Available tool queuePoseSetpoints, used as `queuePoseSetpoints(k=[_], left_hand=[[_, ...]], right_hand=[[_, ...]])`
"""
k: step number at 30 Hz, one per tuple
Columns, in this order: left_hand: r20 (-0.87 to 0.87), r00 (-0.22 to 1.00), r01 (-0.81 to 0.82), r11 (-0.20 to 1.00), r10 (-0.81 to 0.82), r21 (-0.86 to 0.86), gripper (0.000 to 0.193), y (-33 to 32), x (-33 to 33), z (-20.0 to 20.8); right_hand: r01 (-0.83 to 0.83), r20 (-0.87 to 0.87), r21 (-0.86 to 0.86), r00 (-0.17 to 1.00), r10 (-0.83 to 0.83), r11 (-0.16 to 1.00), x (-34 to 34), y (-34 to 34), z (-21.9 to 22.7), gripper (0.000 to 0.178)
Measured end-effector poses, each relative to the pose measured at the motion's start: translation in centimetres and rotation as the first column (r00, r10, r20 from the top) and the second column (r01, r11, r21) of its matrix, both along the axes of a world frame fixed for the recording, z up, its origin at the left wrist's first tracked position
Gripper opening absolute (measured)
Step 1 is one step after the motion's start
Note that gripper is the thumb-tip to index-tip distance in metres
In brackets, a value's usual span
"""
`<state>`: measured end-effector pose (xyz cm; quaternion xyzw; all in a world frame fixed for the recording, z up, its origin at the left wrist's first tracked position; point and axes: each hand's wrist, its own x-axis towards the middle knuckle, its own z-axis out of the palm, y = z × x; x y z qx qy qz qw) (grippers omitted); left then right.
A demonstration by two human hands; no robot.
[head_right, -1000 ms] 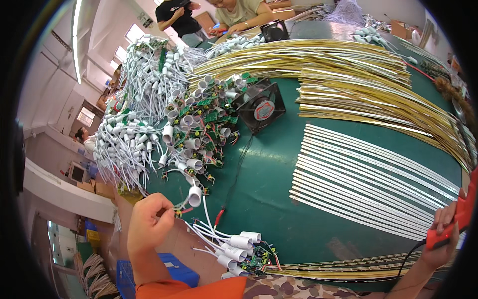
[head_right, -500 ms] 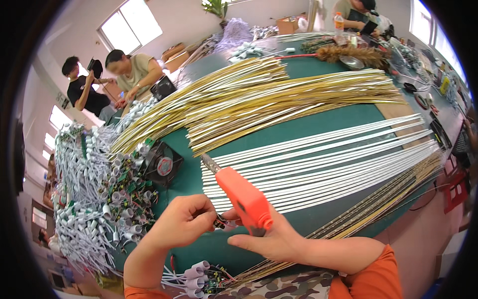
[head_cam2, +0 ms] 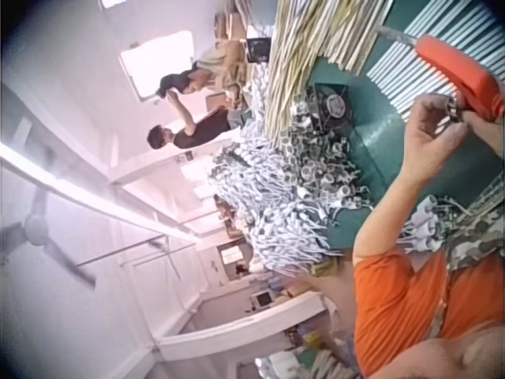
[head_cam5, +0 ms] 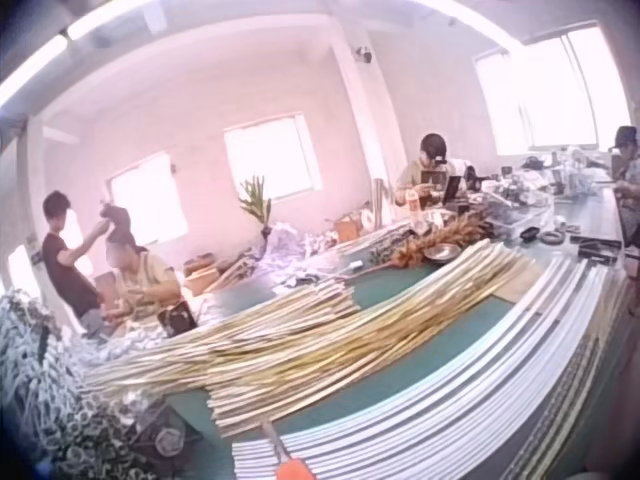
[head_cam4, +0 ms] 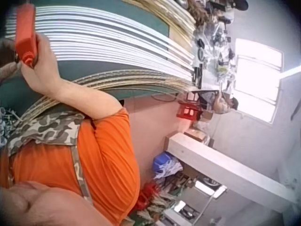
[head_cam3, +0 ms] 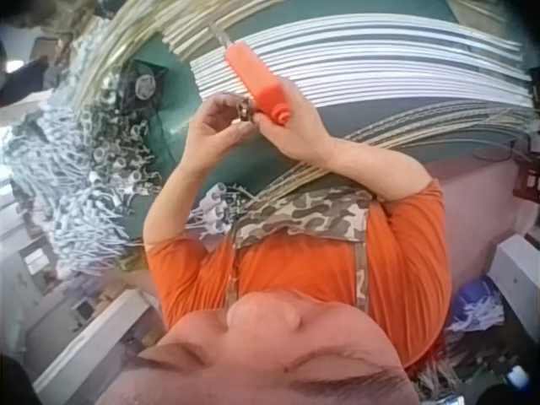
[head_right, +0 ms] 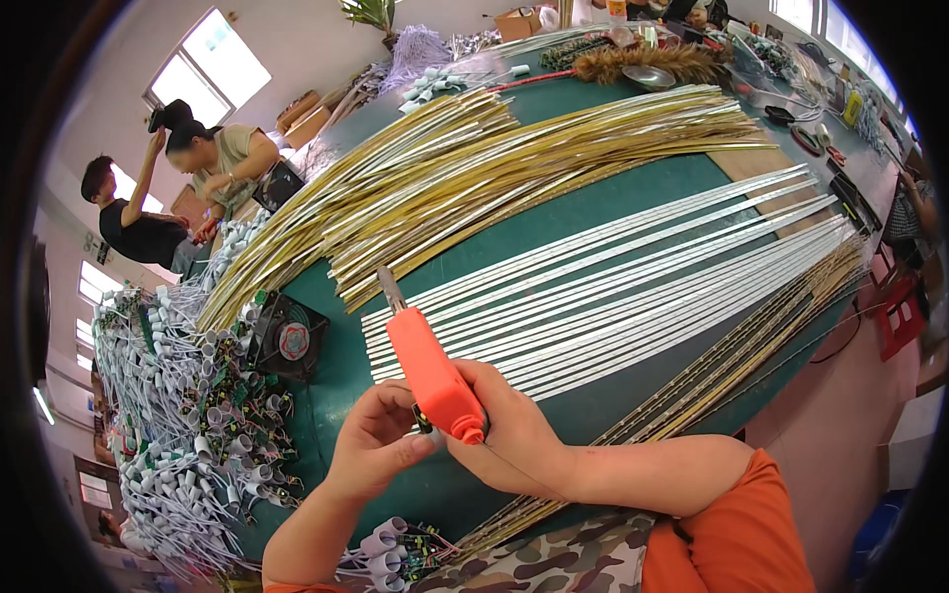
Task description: The person aligns light strips on a work table by hand. The person then solders wired circuit components to the ends of the strips using a soldering gun.
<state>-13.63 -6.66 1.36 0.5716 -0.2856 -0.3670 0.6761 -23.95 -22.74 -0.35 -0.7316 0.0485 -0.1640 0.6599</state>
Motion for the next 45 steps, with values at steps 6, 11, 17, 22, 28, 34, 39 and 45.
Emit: queuePoseSetpoints(k=[6, 11, 17, 22, 28, 34, 39, 45], left_hand=[[-0.042, 0.995, -0.087, 0.996, 0.086, -0.023, 0.031, -0.7, -1.2, 0.2], [-0.062, 0.998, 0.008, 0.959, 0.01, 0.282, 0.023, 0.1, -0.5, 1.1], [0.094, 0.98, 0.115, 0.885, -0.176, 0.452, 0.024, -0.4, -0.3, 1.7], [0.082, 0.976, 0.13, 0.836, -0.204, 0.533, 0.021, 0.2, 0.1, 0.8], [-0.021, 1.0, 0.017, 0.945, -0.011, 0.326, 0.016, -0.1, 0.1, -0.5], [-0.181, 0.982, 0.106, 0.953, -0.054, 0.286, 0.015, -0.3, -0.1, -0.4], [-0.199, 0.979, 0.092, 0.951, -0.033, 0.295, 0.018, -0.7, -0.8, 0.0], [-0.005, 0.999, -0.044, 0.931, 0.05, 0.364, 0.015, 1.7, 0.8, 4.4]], right_hand=[[-0.006, 0.073, -0.026, 0.997, 0.008, 1.0, -0.3, -0.6, 0.0, 0.045], [-0.06, 0.025, -0.168, 0.998, 0.065, 0.984, -0.1, -2.6, 1.7, 0.053], [-0.181, 0.107, -0.315, 0.969, 0.224, 0.932, 0.8, -4.0, 2.1, 0.056], [-0.093, 0.097, -0.338, 0.986, 0.133, 0.937, 1.1, -4.6, 2.0, 0.053], [-0.136, -0.146, 0.301, 0.972, 0.186, 0.944, 1.3, -4.3, 0.7, 0.045], [-0.182, -0.178, 0.052, 0.966, 0.189, 0.982, 0.7, -2.6, 1.4, 0.051], [-0.137, -0.141, 0.015, 0.98, 0.137, 0.991, 0.3, -2.7, 1.3, 0.045], [-0.107, -0.204, 0.153, 0.969, 0.138, 0.982, 0.4, -2.5, 2.0, 0.021]])
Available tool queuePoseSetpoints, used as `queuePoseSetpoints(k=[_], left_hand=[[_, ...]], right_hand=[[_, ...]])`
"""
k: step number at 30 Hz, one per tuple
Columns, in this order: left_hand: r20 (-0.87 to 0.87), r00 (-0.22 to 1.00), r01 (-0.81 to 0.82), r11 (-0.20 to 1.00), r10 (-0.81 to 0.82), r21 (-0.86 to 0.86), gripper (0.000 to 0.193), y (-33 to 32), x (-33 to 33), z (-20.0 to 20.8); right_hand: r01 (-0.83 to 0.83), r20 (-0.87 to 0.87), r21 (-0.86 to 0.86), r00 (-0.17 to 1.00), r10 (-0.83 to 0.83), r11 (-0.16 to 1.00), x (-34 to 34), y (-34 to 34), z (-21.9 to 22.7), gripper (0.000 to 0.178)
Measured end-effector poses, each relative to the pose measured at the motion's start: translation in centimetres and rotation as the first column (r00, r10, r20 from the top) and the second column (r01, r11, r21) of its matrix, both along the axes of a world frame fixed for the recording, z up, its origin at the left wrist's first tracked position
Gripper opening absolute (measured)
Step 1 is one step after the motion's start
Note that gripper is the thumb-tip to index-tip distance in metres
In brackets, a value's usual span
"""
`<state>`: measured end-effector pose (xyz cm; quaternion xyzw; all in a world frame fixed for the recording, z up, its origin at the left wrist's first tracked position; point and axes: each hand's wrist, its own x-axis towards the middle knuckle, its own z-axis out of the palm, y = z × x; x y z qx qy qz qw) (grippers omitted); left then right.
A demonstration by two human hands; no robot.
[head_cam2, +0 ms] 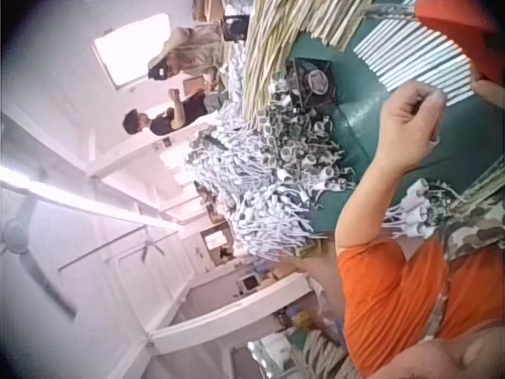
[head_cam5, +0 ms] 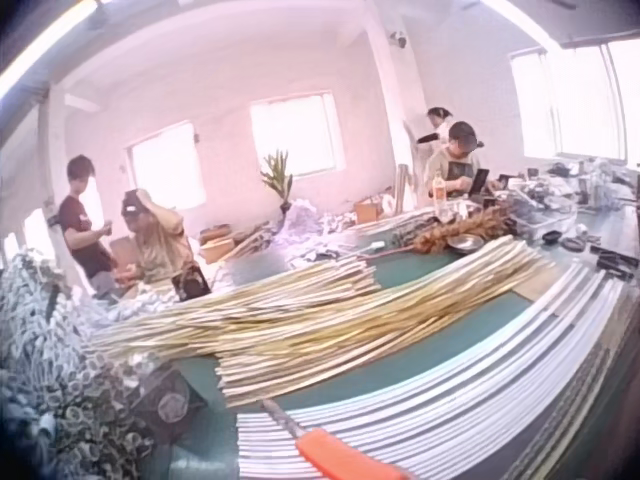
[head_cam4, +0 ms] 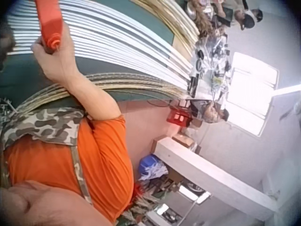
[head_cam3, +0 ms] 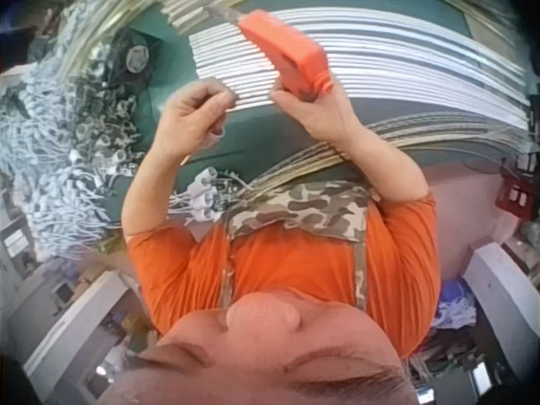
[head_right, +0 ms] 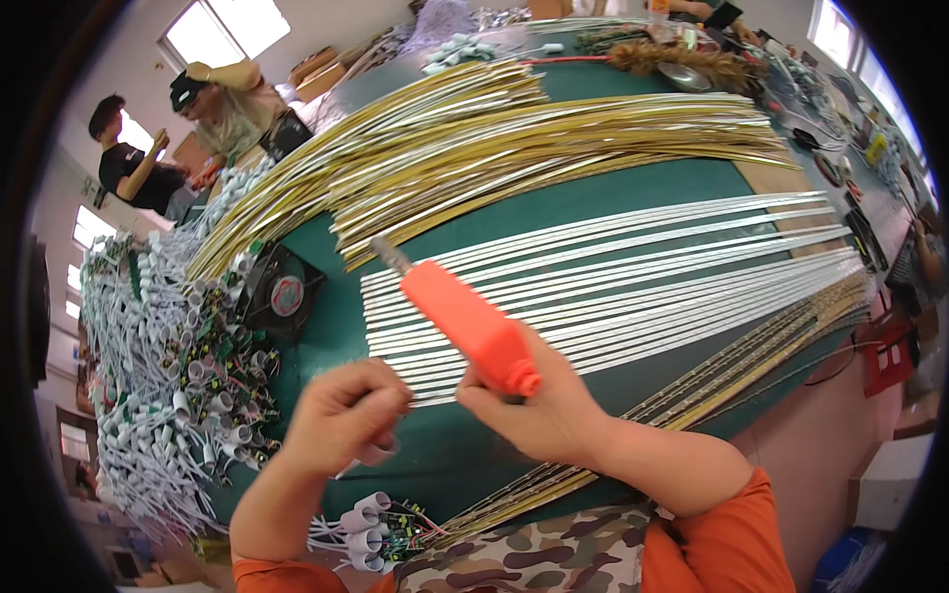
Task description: The person aligns light strips on a work table by hand. The person then solders wired circuit components to the ends of the strips using a soldering gun.
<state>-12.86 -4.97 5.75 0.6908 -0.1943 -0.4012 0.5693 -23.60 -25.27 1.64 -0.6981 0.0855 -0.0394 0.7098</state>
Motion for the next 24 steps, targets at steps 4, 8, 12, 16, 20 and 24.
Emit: queuePoseSetpoints(k=[4, 8, 12, 16, 20, 24], left_hand=[[0.638, 0.77, -0.114, 0.985, 0.006, 0.127, 0.005, 4.7, 1.8, 7.5], [0.761, 0.547, 0.043, 0.92, -0.349, 0.391, 0.008, 7.4, 1.3, 11.4], [0.498, 0.736, 0.134, 0.821, -0.458, 0.556, 0.014, 7.7, 3.0, 2.7], [0.298, 0.898, 0.133, 0.847, -0.322, 0.515, 0.017, 7.4, 3.5, -4.6], [0.27, 0.941, 0.048, 0.874, -0.202, 0.484, 0.016, 7.3, 3.8, -7.7], [0.331, 0.922, 0.008, 0.864, -0.201, 0.503, 0.017, 7.2, 4.2, -8.2]], right_hand=[[-0.001, 0.129, 0.033, 0.992, -0.003, 0.999, -0.3, -1.6, 0.4, 0.023], [-0.016, 0.203, 0.147, 0.979, -0.015, 0.989, -1.5, -1.9, 1.6, 0.054], [-0.036, 0.032, 0.349, 0.999, 0.026, 0.936, -1.5, -1.1, 1.1, 0.063], [-0.143, -0.018, 0.313, 0.988, 0.156, 0.939, -2.3, -0.8, -0.4, 0.052], [-0.237, -0.109, 0.166, 0.96, 0.256, 0.957, -3.4, -0.5, -1.8, 0.05], [-0.365, -0.087, -0.09, 0.93, 0.358, 0.927, -2.5, 0.4, -2.2, 0.046]])
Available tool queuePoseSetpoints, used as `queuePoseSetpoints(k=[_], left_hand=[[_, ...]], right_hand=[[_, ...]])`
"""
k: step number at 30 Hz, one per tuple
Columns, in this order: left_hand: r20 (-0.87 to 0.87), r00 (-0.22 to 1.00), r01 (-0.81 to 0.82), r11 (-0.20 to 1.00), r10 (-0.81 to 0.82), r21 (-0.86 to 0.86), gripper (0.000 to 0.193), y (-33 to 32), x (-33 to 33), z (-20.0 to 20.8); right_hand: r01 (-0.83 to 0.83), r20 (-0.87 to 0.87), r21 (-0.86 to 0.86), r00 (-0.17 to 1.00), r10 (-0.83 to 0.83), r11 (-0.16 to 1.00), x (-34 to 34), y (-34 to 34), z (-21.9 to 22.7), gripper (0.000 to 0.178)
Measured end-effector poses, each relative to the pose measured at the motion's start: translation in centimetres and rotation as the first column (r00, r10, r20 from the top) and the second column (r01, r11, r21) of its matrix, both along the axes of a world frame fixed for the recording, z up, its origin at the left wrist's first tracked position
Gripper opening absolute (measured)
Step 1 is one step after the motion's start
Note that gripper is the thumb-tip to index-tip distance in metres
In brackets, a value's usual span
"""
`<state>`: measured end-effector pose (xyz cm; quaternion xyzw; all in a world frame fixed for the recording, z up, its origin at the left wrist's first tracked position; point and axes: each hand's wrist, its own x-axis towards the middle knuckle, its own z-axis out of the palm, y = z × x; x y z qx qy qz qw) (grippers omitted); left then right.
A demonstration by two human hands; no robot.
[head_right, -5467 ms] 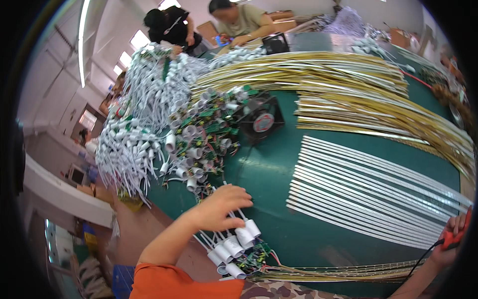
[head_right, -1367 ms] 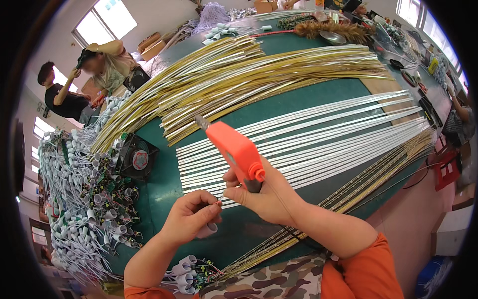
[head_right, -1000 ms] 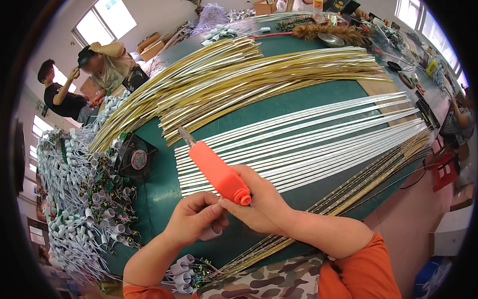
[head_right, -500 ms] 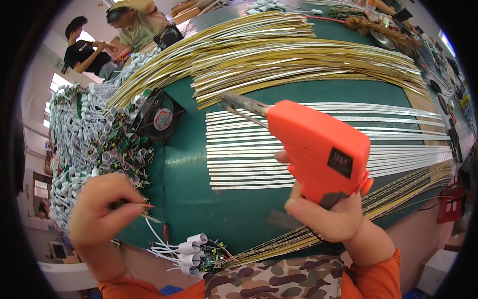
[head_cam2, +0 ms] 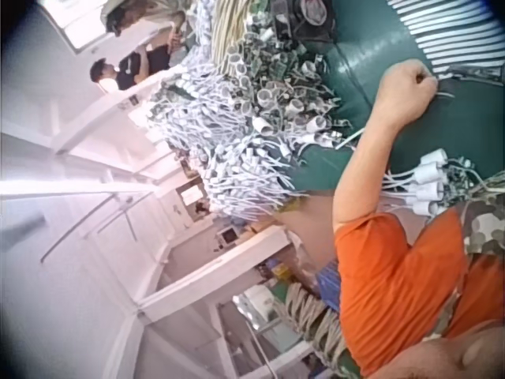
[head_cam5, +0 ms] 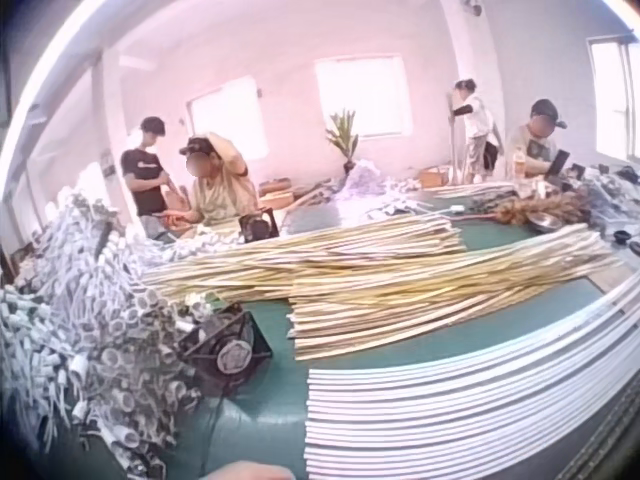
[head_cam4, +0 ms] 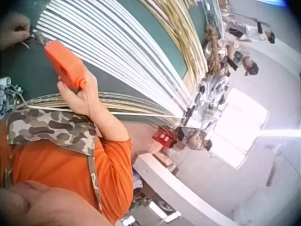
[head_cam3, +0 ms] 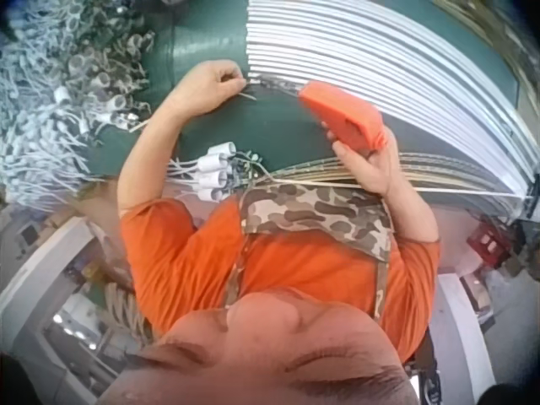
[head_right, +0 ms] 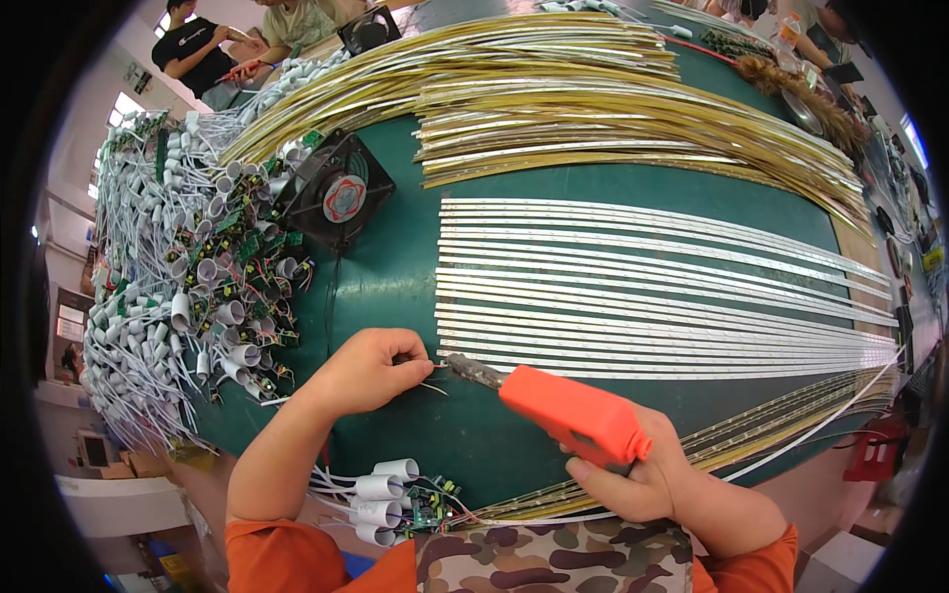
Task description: The person aligns light strips on a work table by hand. The person then solders wired circuit components to the ends of the strips using a soldering gun.
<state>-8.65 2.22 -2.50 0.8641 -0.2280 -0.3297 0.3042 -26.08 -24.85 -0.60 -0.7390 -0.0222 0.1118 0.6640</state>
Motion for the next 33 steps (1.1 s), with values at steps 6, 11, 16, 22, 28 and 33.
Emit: queuePoseSetpoints(k=[6, 11, 16, 22, 28, 33], left_hand=[[0.076, 0.997, -0.011, 1.0, 0.012, -0.01, 0.018, 0.2, -0.4, -0.3], [0.081, 0.996, -0.021, 0.999, 0.023, -0.032, 0.018, 0.2, -0.5, -0.5], [0.114, 0.993, -0.016, 1.0, 0.019, -0.026, 0.018, 0.2, -0.6, -0.5], [0.154, 0.988, -0.015, 1.0, 0.018, -0.022, 0.018, 0.0, -0.6, -0.4], [0.175, 0.984, -0.007, 1.0, 0.006, 0.004, 0.018, 0.0, -0.6, -0.6], [0.2, 0.98, 0.0, 1.0, 0.0, 0.002, 0.018, 0.0, -0.6, -0.8]], right_hand=[[-0.009, 0.228, -0.14, 0.973, 0.041, 0.99, 0.2, 0.4, -1.3, 0.037], [-0.008, 0.205, -0.156, 0.978, 0.04, 0.988, 0.4, 0.6, -1.1, 0.038], [-0.021, 0.218, -0.181, 0.974, 0.061, 0.983, 0.4, 0.5, -1.3, 0.042], [-0.028, 0.218, -0.208, 0.973, 0.074, 0.978, 0.5, 0.5, -1.6, 0.05], [-0.024, 0.237, -0.229, 0.968, 0.08, 0.973, 0.6, 0.6, -1.7, 0.05], [-0.052, 0.216, -0.238, 0.971, 0.105, 0.97, 0.6, 0.6, -1.4, 0.051]])
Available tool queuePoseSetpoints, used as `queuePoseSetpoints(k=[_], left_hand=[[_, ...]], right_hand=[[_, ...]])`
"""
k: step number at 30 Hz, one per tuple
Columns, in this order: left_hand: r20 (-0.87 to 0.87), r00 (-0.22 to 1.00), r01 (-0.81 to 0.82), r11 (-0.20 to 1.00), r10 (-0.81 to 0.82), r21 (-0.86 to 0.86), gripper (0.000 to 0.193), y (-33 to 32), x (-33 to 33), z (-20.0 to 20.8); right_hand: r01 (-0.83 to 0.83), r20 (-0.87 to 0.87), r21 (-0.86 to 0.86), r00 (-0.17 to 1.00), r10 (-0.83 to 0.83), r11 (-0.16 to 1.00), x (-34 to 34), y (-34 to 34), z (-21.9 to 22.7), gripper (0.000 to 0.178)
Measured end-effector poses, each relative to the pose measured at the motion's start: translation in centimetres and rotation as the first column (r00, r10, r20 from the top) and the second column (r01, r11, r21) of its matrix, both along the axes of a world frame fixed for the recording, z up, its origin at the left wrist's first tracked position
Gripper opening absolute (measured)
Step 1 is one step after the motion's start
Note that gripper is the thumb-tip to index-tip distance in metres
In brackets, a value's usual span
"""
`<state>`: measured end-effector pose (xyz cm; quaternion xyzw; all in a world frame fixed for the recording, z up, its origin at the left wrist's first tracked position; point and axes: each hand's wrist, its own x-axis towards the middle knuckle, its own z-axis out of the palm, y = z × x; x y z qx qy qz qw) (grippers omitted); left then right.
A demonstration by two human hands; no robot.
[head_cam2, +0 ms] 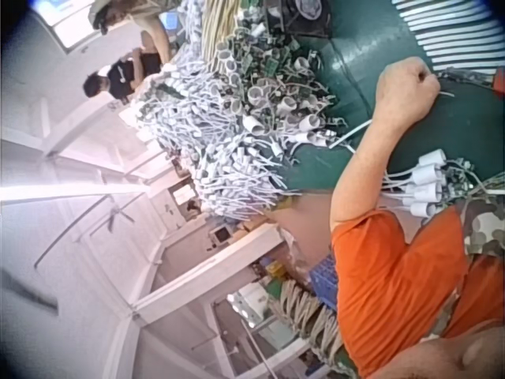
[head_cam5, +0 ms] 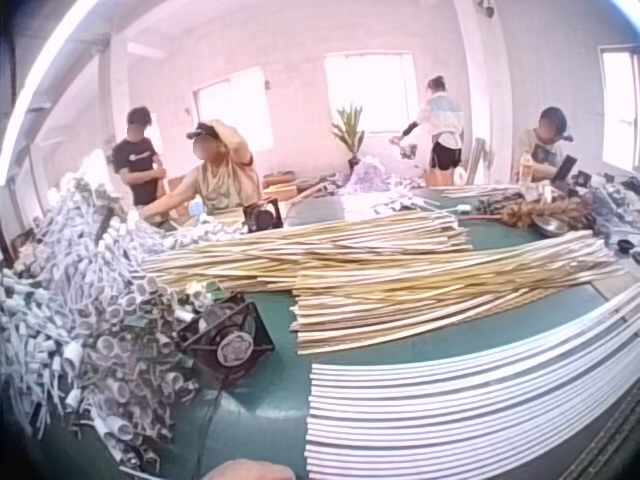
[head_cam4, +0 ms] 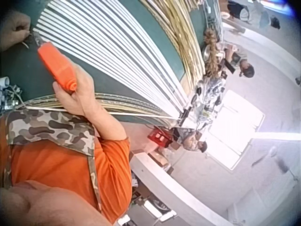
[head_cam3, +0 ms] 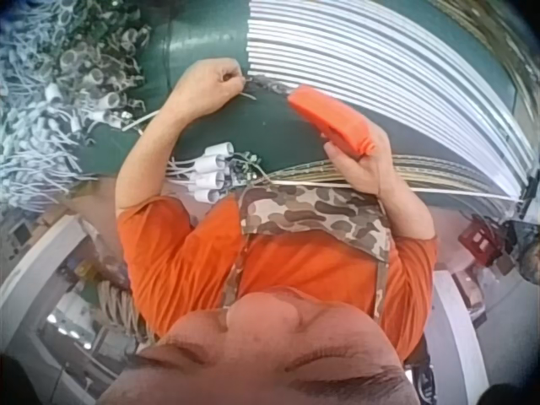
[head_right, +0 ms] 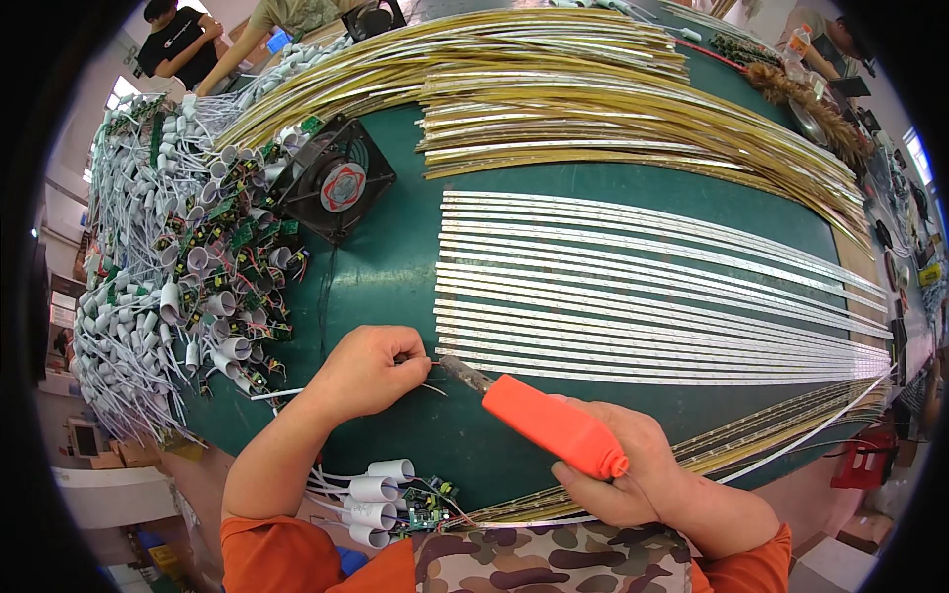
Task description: The person aligns light strips on a work table by hand. The person then solders wired circuit components to the ends of the strips using a soldering gun.
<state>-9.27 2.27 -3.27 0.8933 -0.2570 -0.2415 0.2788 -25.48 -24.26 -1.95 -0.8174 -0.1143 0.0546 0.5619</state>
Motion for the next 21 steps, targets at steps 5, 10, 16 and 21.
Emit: queuePoseSetpoints(k=[5, 10, 16, 21], left_hand=[[0.007, 1.0, -0.006, 1.0, 0.006, 0.006, 0.017, -0.14, -0.02, 0.01], [0.024, 1.0, -0.003, 1.0, 0.003, 0.009, 0.017, -0.16, -0.04, -0.02], [0.039, 0.999, 0.002, 1.0, -0.003, 0.022, 0.017, -0.21, -0.04, -0.07], [0.046, 0.999, 0.007, 1.0, -0.008, 0.025, 0.018, -0.19, -0.11, -0.04]], right_hand=[[-0.001, 0.073, -0.029, 0.997, 0.004, 1.0, 0.28, 0.14, 0.23, 0.051], [-0.005, 0.136, -0.026, 0.991, 0.009, 1.0, 0.34, 0.51, 0.27, 0.052], [-0.013, 0.208, -0.068, 0.978, 0.027, 0.998, 0.41, 0.62, 0.61, 0.057], [-0.008, 0.225, -0.038, 0.974, 0.016, 0.999, 0.41, 0.69, 0.42, 0.057]])
